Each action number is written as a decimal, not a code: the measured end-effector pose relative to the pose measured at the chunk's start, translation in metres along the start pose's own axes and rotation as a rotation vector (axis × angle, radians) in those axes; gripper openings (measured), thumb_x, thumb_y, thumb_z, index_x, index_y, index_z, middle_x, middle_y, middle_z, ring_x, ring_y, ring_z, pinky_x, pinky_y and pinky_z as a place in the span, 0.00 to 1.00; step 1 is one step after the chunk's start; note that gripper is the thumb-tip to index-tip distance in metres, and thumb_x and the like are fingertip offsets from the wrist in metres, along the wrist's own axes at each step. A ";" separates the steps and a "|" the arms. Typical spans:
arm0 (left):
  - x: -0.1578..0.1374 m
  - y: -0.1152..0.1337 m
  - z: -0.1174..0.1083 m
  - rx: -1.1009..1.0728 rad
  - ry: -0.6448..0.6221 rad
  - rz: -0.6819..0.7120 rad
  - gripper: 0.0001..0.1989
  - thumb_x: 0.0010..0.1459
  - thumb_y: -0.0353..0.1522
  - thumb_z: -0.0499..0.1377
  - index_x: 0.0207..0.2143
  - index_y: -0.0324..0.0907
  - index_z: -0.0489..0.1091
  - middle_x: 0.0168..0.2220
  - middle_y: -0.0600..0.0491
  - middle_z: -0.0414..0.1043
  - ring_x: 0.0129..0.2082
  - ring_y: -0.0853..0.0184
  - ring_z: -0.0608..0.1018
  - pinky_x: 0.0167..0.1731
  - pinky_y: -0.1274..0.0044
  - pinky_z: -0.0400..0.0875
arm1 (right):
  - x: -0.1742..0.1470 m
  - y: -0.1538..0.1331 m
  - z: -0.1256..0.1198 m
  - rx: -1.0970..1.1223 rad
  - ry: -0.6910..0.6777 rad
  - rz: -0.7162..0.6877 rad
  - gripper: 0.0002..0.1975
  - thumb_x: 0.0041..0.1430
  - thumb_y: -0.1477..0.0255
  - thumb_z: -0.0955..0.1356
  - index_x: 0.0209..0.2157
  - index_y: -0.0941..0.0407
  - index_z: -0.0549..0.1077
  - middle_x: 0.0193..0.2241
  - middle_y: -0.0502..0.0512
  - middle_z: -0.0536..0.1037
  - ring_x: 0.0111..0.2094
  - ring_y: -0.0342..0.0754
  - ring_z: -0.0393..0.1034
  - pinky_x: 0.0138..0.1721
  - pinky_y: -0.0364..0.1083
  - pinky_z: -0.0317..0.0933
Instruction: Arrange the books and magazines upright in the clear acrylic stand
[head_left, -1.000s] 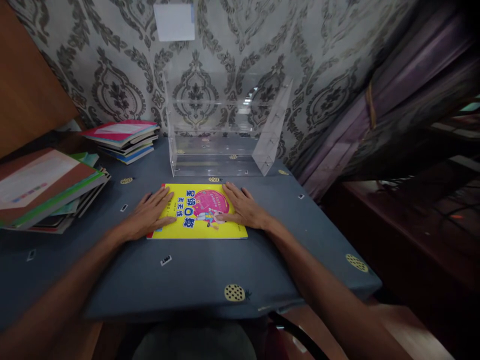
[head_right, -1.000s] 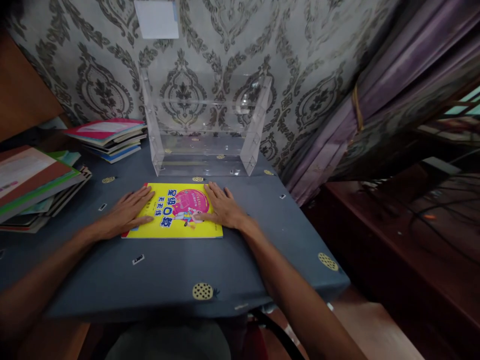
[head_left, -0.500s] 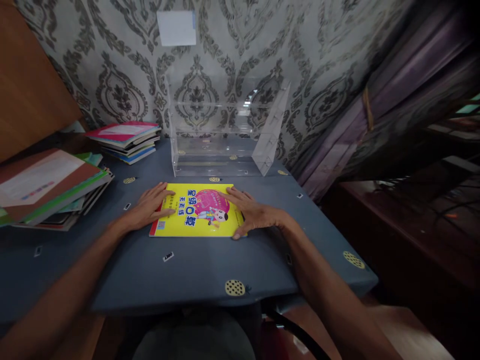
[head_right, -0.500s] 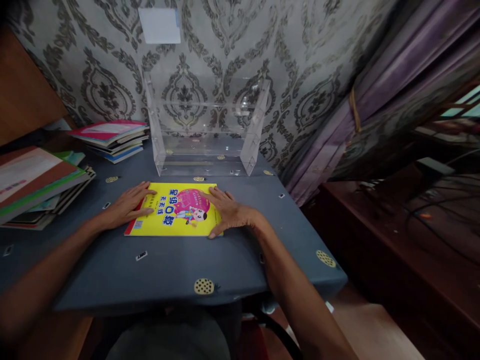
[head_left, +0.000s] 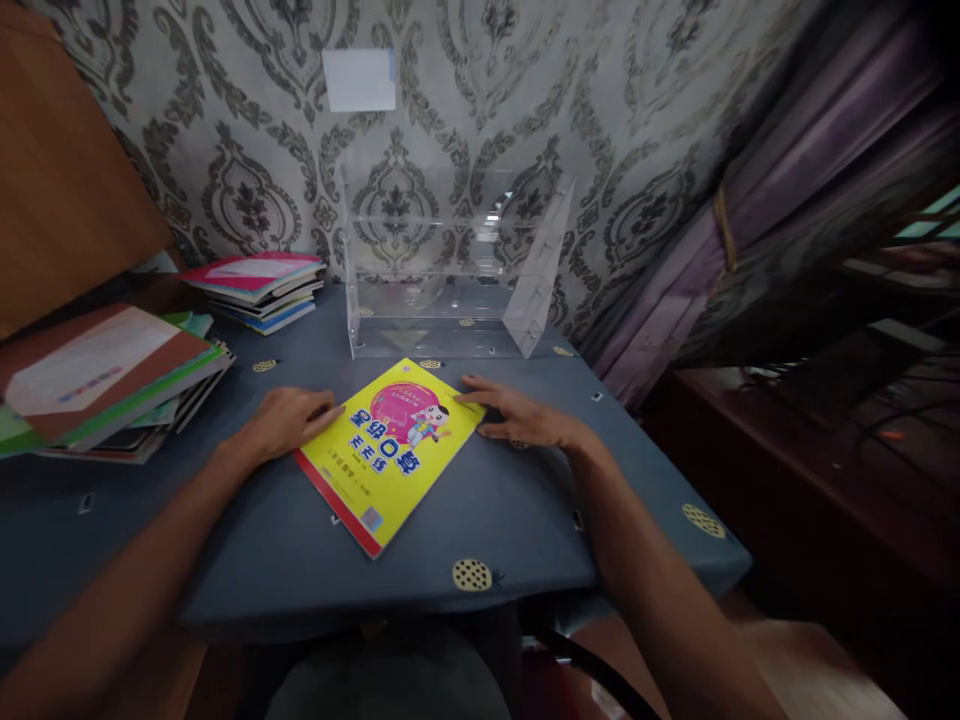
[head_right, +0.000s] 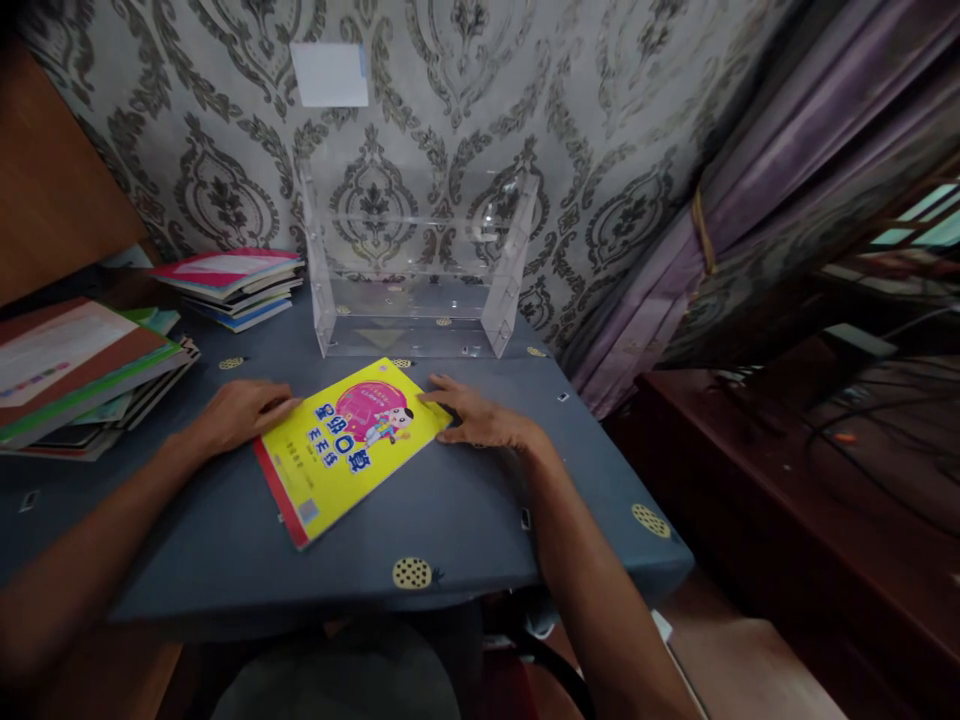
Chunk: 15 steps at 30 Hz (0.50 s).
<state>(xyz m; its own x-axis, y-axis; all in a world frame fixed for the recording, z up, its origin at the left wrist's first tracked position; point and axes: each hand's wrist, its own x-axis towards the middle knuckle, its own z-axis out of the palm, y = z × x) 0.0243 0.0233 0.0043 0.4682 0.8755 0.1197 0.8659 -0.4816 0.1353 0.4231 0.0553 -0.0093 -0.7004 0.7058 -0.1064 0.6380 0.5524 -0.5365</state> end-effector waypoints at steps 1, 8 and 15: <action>-0.003 0.004 -0.001 -0.019 -0.027 0.007 0.25 0.68 0.48 0.45 0.30 0.44 0.71 0.25 0.52 0.72 0.25 0.66 0.72 0.27 0.75 0.58 | 0.002 0.000 0.001 -0.022 0.028 -0.003 0.33 0.62 0.65 0.69 0.67 0.51 0.61 0.73 0.60 0.49 0.73 0.59 0.41 0.69 0.65 0.43; -0.007 0.030 0.009 0.010 0.067 0.107 0.26 0.70 0.44 0.44 0.25 0.42 0.70 0.26 0.50 0.73 0.27 0.65 0.73 0.28 0.74 0.61 | 0.022 -0.023 0.024 -0.273 0.189 0.077 0.27 0.65 0.77 0.59 0.64 0.54 0.66 0.67 0.63 0.63 0.71 0.58 0.48 0.67 0.71 0.39; 0.003 0.030 0.034 -0.110 0.126 0.191 0.23 0.70 0.42 0.45 0.58 0.41 0.68 0.61 0.44 0.70 0.62 0.56 0.69 0.60 0.62 0.65 | 0.029 -0.076 0.049 -0.334 0.199 0.067 0.29 0.72 0.58 0.59 0.66 0.62 0.63 0.68 0.70 0.60 0.72 0.63 0.46 0.68 0.69 0.42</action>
<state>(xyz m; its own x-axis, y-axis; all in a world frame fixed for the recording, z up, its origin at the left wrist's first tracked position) 0.0578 0.0128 -0.0245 0.5897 0.7599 0.2736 0.7366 -0.6449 0.2035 0.3385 0.0125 -0.0131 -0.5991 0.7991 0.0497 0.7721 0.5930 -0.2286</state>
